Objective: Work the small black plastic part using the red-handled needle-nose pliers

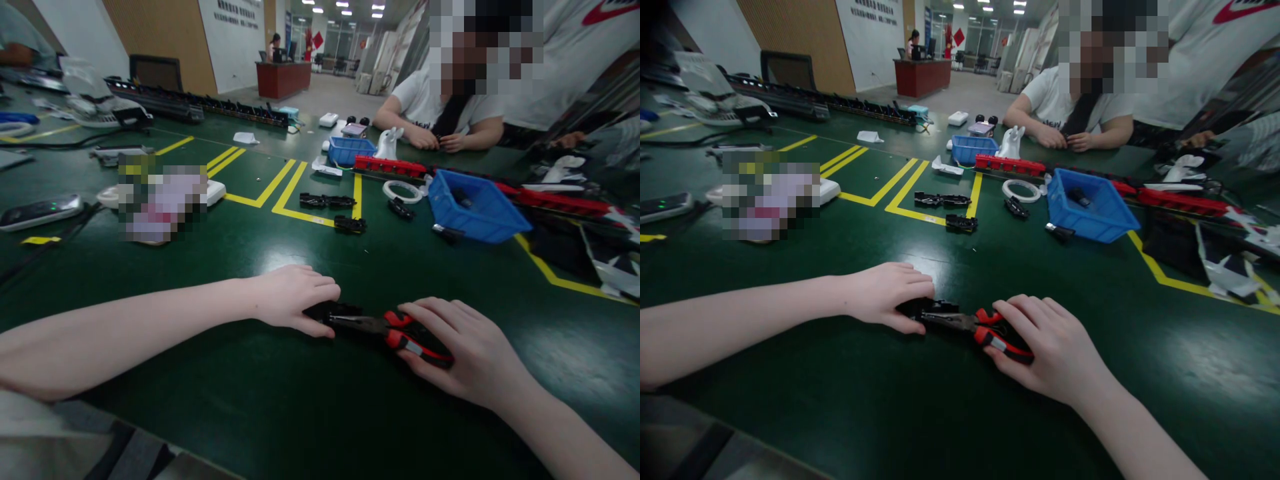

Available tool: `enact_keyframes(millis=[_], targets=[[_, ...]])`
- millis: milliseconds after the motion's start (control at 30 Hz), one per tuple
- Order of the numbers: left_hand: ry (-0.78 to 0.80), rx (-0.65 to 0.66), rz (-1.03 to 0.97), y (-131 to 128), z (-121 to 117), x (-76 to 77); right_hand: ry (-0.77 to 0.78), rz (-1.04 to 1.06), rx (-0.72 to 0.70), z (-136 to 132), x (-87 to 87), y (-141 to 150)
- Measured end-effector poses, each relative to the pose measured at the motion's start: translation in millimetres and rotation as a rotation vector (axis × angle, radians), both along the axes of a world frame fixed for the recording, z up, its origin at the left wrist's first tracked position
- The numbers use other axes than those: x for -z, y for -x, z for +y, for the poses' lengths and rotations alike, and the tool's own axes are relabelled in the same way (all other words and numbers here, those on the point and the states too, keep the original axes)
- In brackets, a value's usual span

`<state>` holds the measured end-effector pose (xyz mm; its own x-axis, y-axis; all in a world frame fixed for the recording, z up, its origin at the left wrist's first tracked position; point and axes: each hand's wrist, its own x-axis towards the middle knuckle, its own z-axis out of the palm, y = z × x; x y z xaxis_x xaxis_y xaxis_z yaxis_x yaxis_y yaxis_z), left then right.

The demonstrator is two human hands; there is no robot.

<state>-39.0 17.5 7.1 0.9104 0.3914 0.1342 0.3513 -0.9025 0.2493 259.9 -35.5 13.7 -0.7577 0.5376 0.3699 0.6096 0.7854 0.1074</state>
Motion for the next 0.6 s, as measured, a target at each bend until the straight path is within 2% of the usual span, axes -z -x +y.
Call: enact_keyframes(millis=[333, 600], targets=[[0.13, -0.043, -0.03, 0.2, -0.1, -2.4, -0.01, 0.049, 0.007, 0.6, 1.8, -0.2], [0.121, -0.039, -0.036, 0.2, -1.1, -1.8, 0.035, 0.114, 0.019, -0.4, 2.0, -2.1]])
